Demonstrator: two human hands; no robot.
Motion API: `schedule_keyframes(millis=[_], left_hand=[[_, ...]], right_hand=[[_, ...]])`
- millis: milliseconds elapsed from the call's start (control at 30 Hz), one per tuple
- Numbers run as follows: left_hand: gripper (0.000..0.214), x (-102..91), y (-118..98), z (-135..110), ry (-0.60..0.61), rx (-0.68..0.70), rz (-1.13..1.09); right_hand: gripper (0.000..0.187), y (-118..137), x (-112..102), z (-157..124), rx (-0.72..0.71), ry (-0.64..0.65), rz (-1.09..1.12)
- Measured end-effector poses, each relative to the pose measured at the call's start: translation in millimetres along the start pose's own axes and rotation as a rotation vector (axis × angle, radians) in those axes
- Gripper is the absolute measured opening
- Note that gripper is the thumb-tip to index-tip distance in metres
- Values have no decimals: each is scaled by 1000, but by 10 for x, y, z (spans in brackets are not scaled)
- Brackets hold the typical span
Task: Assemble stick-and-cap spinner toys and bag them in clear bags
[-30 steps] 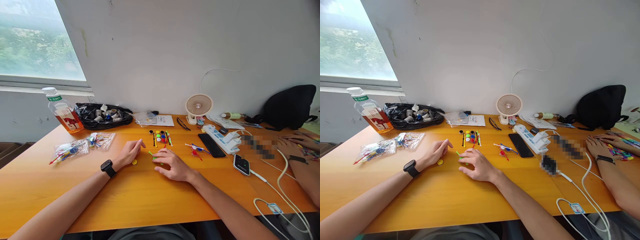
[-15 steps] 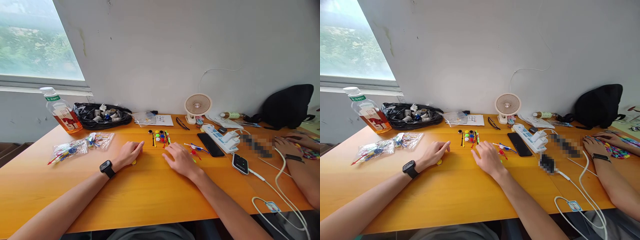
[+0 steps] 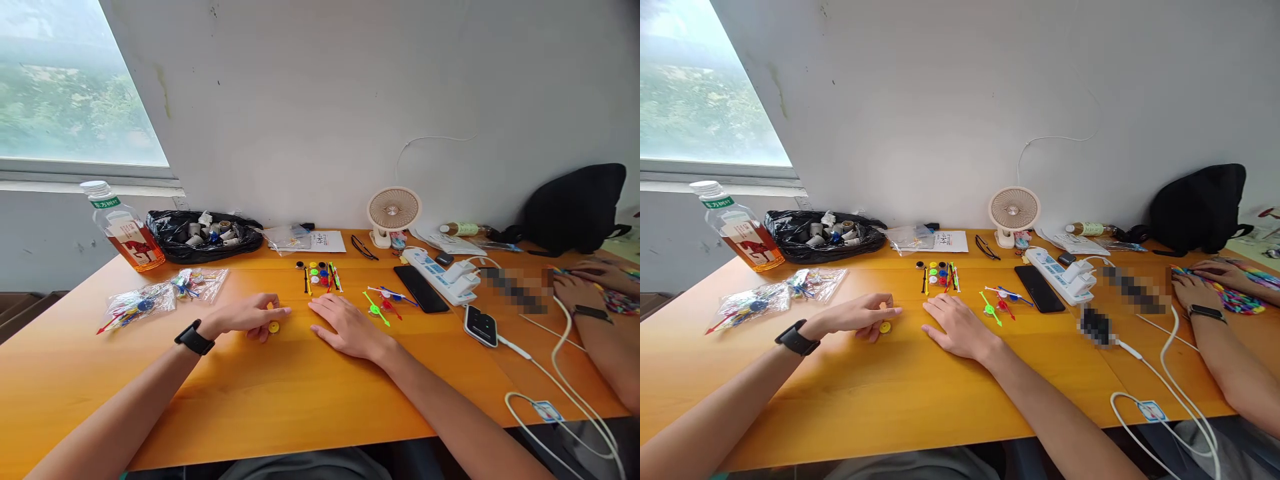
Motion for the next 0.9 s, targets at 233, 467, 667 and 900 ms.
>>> schedule_keyframes(millis=[233,467,667,900], left_hand=[[51,72,-162,75,3,246,-171],[40,87,-226,129,-343,463,108],[40,213,-321,72,-497,499,369],[32,252,-353,50,-512,548,415]], right_hand=[[61,-82,89,-19,44,51,43],[41,13,-47,7,-23,-34,39],[22,-11,-150,-10,18,-154,42],[18,-78,-150,-13,87,-129,-42]])
Point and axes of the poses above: each hand's wrist, its own z-axis towards the middle knuckle, its own x-axis out of the palm, y = z × x, the point moved 7 cm from there along z, towards the middle knuckle, and after that the axes turned 6 degrees about z, right-handed, at the moved point
